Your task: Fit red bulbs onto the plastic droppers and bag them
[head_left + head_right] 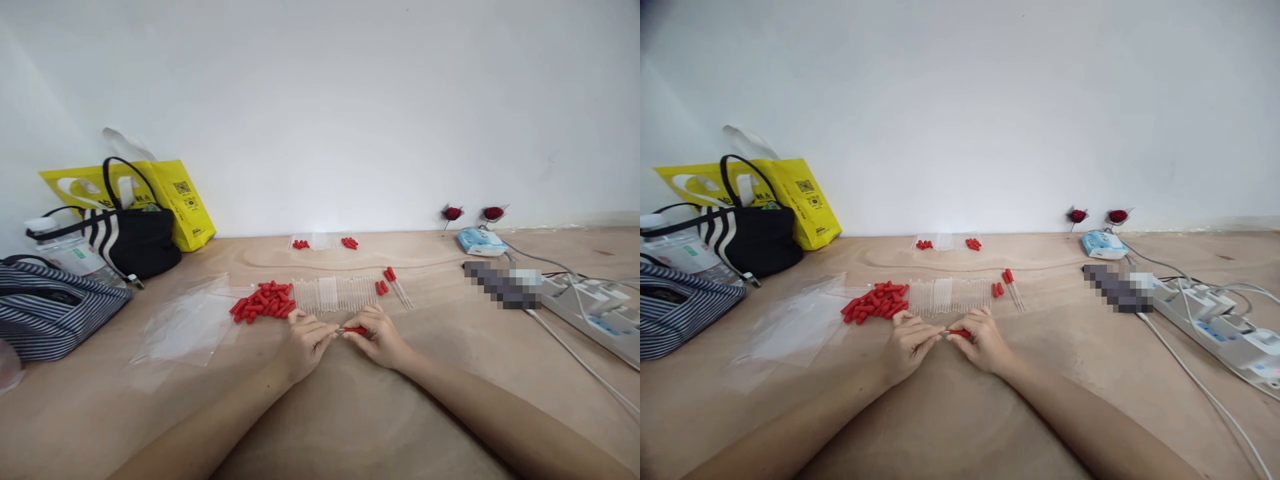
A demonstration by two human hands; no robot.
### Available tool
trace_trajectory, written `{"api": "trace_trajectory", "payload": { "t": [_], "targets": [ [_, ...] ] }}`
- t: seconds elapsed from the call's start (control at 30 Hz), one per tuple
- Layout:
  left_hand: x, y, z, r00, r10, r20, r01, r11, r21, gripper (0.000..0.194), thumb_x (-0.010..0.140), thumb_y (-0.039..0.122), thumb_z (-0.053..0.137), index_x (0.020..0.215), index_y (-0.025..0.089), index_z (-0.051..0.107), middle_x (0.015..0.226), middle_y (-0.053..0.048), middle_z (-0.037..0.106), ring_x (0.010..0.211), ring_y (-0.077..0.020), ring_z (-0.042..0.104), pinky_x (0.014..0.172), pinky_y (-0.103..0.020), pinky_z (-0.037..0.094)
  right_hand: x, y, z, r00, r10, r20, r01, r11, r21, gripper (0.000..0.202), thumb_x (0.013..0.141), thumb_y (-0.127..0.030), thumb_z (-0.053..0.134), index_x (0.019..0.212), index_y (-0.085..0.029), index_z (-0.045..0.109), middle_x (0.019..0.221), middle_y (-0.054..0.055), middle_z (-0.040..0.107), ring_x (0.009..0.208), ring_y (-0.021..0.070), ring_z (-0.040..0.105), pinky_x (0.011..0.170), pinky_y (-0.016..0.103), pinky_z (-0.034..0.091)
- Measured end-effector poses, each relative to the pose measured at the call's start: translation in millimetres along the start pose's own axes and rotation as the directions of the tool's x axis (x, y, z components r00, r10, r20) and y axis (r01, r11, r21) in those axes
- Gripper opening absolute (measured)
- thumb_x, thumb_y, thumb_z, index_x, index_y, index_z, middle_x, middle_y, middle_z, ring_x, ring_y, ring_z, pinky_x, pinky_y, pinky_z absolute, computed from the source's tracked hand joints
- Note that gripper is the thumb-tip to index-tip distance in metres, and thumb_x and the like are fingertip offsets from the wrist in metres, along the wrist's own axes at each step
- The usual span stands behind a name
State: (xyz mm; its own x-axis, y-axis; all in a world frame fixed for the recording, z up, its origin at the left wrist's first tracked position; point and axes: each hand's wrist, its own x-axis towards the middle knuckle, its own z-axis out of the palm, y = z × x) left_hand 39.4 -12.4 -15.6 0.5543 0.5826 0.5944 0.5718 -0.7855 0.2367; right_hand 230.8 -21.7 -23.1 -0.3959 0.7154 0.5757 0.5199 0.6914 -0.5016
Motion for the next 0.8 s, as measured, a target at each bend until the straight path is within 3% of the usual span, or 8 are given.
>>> {"api": "trace_trajectory", "payload": {
  "t": [0.23, 0.33, 0.4, 0.47, 0.57, 0.7, 0.8],
  "targets": [
    [-1, 2, -2.0, 0.998, 0.037, -0.047, -0.038, 0.999, -0.030, 0.017, 0.085, 0.022, 0.047, 0.085, 0.022, 0.064, 0.072, 0.003, 0.070, 0.058, -0.0109, 0.055, 0.075, -0.034, 0.025, 2, 1, -1, 0.998, -0.032, 0.050, 0.031, 0.999, 0.029, 0.014, 0.081, -0.028, 0.052, 0.079, -0.019, 0.061, 0.066, 0.002, 0.061, 0.066, 0.0140, 0.051, 0.069, 0.032, 0.034],
    [-1, 1, -1.8, 1.000, -0.001, -0.029, -0.001, 0.998, -0.056, 0.016, 0.085, 0.023, 0.047, 0.087, 0.022, 0.063, 0.074, 0.002, 0.070, 0.060, -0.0118, 0.056, 0.076, -0.035, 0.026, 2, 4, -4, 0.996, 0.050, 0.080, -0.061, 0.987, 0.146, 0.014, 0.078, -0.032, 0.056, 0.082, -0.021, 0.063, 0.071, 0.003, 0.063, 0.071, 0.0153, 0.053, 0.073, 0.034, 0.036],
    [-1, 2, -1.2, 0.997, -0.073, -0.017, 0.071, 0.993, -0.090, 0.017, 0.086, 0.026, 0.045, 0.092, 0.022, 0.061, 0.074, 0.001, 0.070, 0.062, -0.0125, 0.057, 0.077, -0.034, 0.028, 2, 6, -3, 0.977, 0.203, 0.066, -0.213, 0.918, 0.334, 0.021, 0.073, -0.037, 0.062, 0.086, -0.021, 0.062, 0.077, 0.003, 0.064, 0.074, 0.0159, 0.055, 0.073, 0.033, 0.039],
    [1, 4, -0.6, 0.985, -0.173, -0.001, 0.171, 0.974, -0.146, 0.019, 0.086, 0.029, 0.044, 0.099, 0.022, 0.057, 0.072, 0.001, 0.069, 0.065, -0.0134, 0.058, 0.078, -0.033, 0.031, 3, 6, 1, 0.928, 0.365, 0.077, -0.344, 0.761, 0.550, 0.030, 0.067, -0.041, 0.066, 0.088, -0.021, 0.060, 0.078, 0.002, 0.063, 0.071, 0.0149, 0.056, 0.067, 0.030, 0.042],
    [3, 8, 0.2, 0.955, -0.294, 0.042, 0.295, 0.922, -0.253, 0.019, 0.086, 0.030, 0.044, 0.101, 0.021, 0.051, 0.071, 0.002, 0.067, 0.069, -0.0145, 0.060, 0.079, -0.032, 0.036, 6, -3, 10, 0.878, 0.467, 0.109, -0.389, 0.561, 0.730, 0.030, 0.064, -0.041, 0.068, 0.083, -0.020, 0.059, 0.071, -0.001, 0.061, 0.062, 0.0111, 0.054, 0.060, 0.026, 0.042],
    [3, 10, 0.5, 0.931, -0.354, 0.087, 0.362, 0.870, -0.335, 0.016, 0.086, 0.029, 0.041, 0.098, 0.021, 0.047, 0.081, -0.001, 0.067, 0.083, -0.0168, 0.061, 0.081, -0.031, 0.041, 17, -13, 16, 0.878, 0.470, 0.086, -0.332, 0.470, 0.818, 0.023, 0.067, -0.040, 0.064, 0.077, -0.020, 0.058, 0.070, -0.001, 0.061, 0.066, 0.0112, 0.054, 0.066, 0.025, 0.042],
    [1, 5, -0.1, 0.922, -0.381, 0.068, 0.381, 0.860, -0.339, 0.019, 0.086, 0.030, 0.041, 0.102, 0.020, 0.045, 0.097, -0.005, 0.063, 0.094, -0.0176, 0.058, 0.084, -0.032, 0.041, 29, 1, 3, 0.847, 0.531, 0.036, -0.363, 0.526, 0.769, 0.024, 0.070, -0.042, 0.059, 0.078, -0.019, 0.058, 0.070, 0.000, 0.062, 0.063, 0.0116, 0.054, 0.062, 0.025, 0.042]
  ]
}}
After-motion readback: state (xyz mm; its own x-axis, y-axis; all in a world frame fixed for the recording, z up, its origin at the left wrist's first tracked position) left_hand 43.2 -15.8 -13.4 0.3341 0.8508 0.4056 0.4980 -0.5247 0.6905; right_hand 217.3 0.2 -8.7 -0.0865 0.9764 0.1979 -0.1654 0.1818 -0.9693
